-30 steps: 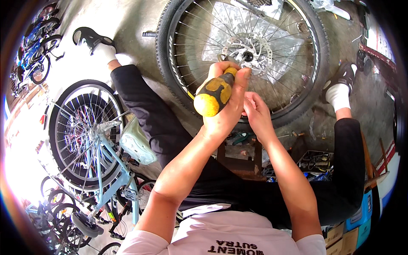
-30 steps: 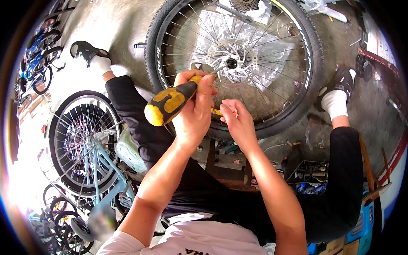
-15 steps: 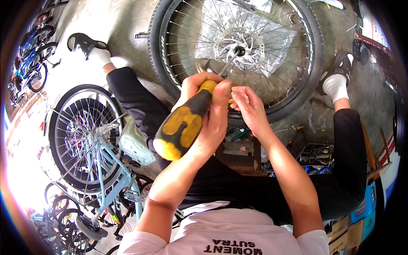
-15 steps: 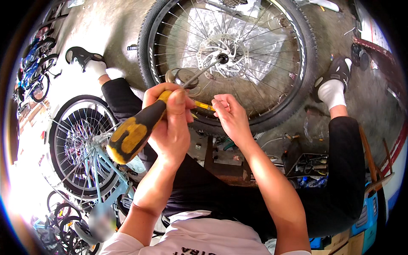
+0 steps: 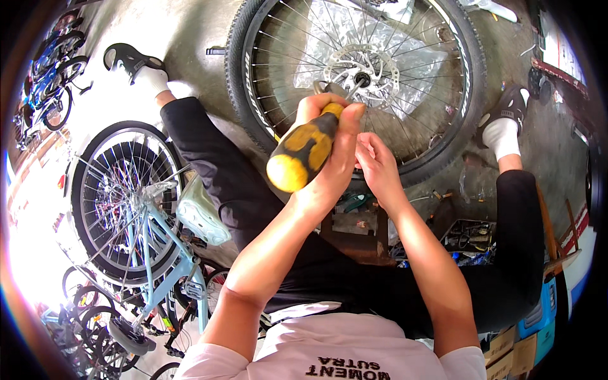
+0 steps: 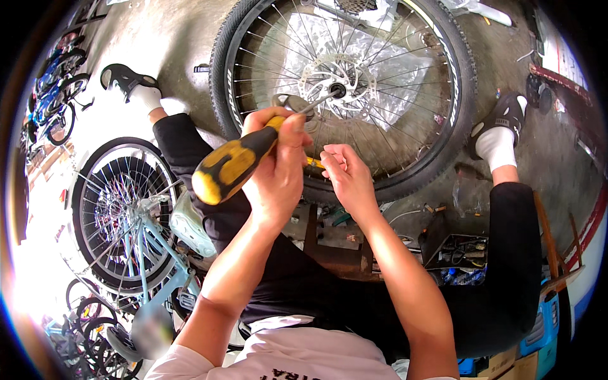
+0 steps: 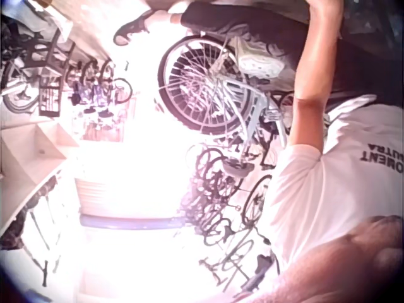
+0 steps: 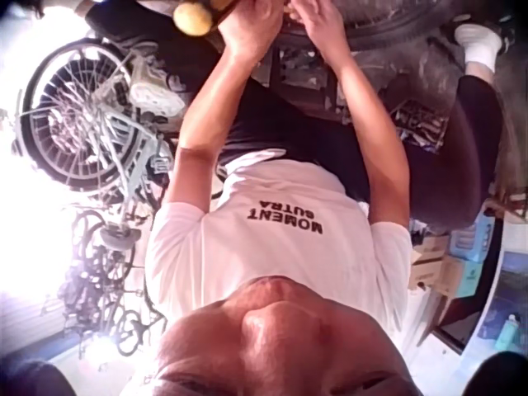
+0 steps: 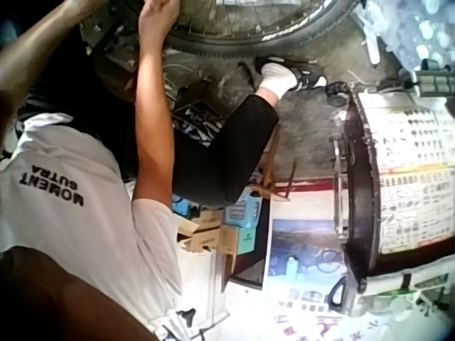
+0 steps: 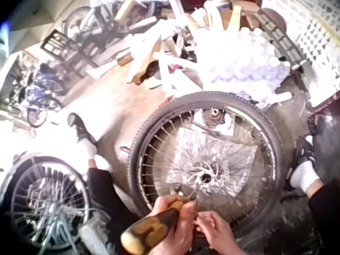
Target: The person repairs a bicycle wheel by using a screwdriver to remove or tighten components near the hub while sitting on the floor, then stands up to move a small part to a workbench.
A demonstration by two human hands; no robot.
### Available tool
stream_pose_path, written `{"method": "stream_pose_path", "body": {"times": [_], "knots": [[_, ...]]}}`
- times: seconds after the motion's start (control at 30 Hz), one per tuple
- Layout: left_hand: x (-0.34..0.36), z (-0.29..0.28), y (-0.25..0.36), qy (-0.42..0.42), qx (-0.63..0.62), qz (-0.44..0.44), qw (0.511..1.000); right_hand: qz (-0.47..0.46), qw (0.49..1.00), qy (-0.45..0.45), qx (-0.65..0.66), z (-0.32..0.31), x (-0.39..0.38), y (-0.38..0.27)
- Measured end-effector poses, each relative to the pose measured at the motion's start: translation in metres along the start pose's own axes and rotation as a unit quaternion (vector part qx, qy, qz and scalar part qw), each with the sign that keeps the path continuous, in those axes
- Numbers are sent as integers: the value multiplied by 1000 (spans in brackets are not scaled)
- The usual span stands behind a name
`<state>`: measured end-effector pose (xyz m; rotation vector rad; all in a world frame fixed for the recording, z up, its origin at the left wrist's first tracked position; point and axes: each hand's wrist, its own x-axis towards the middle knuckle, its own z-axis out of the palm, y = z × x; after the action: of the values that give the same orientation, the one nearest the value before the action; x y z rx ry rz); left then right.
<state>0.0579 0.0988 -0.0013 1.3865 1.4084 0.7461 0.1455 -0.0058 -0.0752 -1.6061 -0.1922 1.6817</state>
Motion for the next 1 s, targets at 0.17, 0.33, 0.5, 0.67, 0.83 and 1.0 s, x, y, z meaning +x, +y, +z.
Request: {"method": "stream_pose_path", "body": {"times": [0.17,0.33,0.5,0.67,0.83,1.0], "knots": [[8,9,-17,-7,-3,-44,999,25,999,2,-19,2,2,-1],[12,13,-23,0,-23,-70,997,32,999,3,-28,-1,4,3],[11,11,-25,-5,-19,-68,997,31,999,-6,-22,-2,4,3],[3,8,-2,-30,141,45,989,-12,1000,5,5,2,1,0],[1,7,-18,0,35,9,999,-16,1000,2,0,0,4,4],[7,6,-17,-8,-4,-73,997,12,1000,4,2,-1,5,11]]}}
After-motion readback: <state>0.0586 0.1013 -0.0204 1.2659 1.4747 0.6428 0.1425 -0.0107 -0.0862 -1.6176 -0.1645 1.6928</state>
